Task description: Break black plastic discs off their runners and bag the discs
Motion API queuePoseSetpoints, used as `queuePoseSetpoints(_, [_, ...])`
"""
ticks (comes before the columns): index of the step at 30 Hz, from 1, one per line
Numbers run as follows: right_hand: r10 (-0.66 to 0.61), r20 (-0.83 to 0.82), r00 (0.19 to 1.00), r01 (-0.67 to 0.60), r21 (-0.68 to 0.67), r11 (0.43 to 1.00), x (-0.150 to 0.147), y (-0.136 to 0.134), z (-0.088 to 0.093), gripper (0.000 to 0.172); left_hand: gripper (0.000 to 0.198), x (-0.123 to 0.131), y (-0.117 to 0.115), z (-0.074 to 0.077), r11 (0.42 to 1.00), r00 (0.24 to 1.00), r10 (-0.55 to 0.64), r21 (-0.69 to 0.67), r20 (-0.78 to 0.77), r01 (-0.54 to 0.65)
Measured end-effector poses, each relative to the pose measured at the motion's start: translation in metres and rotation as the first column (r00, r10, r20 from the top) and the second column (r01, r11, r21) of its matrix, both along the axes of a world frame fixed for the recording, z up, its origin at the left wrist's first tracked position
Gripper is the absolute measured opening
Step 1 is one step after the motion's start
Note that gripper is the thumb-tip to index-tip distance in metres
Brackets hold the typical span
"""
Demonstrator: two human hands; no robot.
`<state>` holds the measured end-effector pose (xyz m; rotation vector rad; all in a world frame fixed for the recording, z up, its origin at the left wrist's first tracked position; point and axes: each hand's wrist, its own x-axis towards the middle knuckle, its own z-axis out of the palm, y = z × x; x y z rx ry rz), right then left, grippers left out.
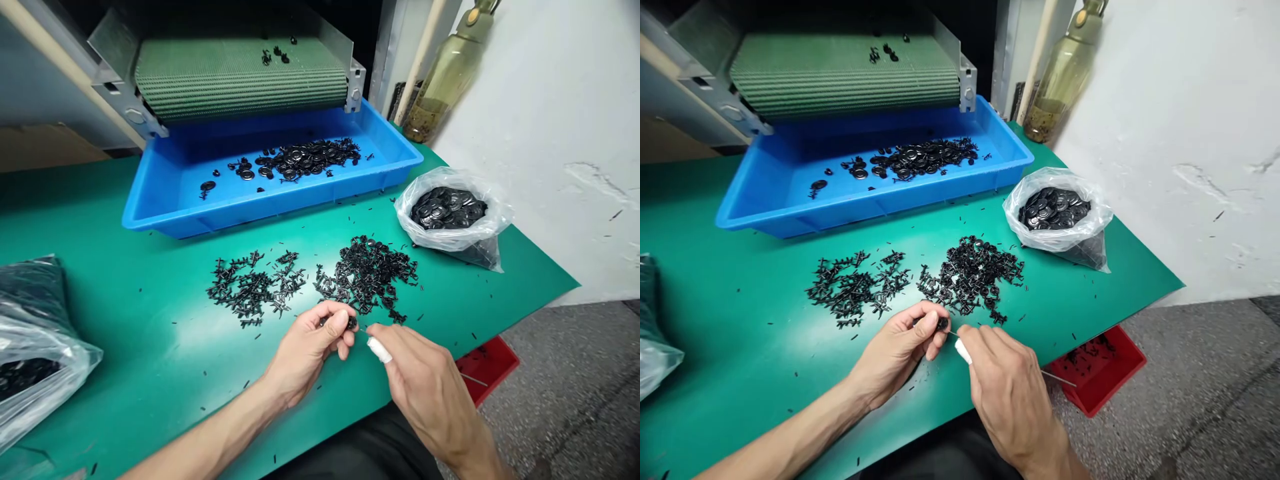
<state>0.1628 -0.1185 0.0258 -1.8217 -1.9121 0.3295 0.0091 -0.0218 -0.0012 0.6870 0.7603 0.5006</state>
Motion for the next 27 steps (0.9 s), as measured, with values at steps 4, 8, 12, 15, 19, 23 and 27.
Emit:
queuePoseSetpoints(4, [0.0, 0.042, 0.999, -0.001, 0.014, 1.0, -0.007, 0.001, 0.001, 0.029, 0.022, 0.0, 0.0, -0.002, 1.0, 1.0, 0.023, 0.0, 0.001, -0.023])
queuePoseSetpoints(8, [-0.007, 0.064, 0.998, 0.006, 0.022, 1.0, -0.008, 0.003, 0.0, 0.031, 0.021, -0.001, 0.001, -0.004, 1.0, 1.0, 0.025, -0.007, 0.002, -0.025])
queuePoseSetpoints(12, [-0.038, 0.121, 0.992, 0.032, 0.053, 0.998, -0.01, 0.003, -0.003, 0.032, 0.027, -0.003, 0.001, -0.004, 1.0, 1.0, 0.001, -0.026, -0.01, -0.002])
queuePoseSetpoints(15, [-0.086, 0.195, 0.977, 0.069, 0.094, 0.993, -0.013, 0.002, -0.008, 0.029, 0.027, -0.003, 0.0, -0.003, 1.0, 0.999, -0.008, 0.005, -0.045, 0.008])
queuePoseSetpoints(19, [-0.124, 0.175, 0.977, 0.11, 0.086, 0.99, -0.02, 0.004, -0.015, 0.028, 0.025, -0.001, -0.002, -0.004, 0.996, 0.995, 0.023, 0.086, -0.097, -0.015])
queuePoseSetpoints(23, [-0.191, -0.134, 0.972, 0.182, -0.073, 0.981, -0.029, 0.013, -0.02, 0.028, 0.025, 0.0, -0.004, -0.006, 0.989, 0.987, 0.123, 0.096, -0.099, -0.114])
queuePoseSetpoints(27, [-0.328, -0.247, 0.912, 0.279, -0.213, 0.936, -0.026, 0.019, -0.024, 0.033, 0.026, -0.001, -0.008, -0.009, 0.981, 0.974, 0.172, 0.121, -0.147, -0.154])
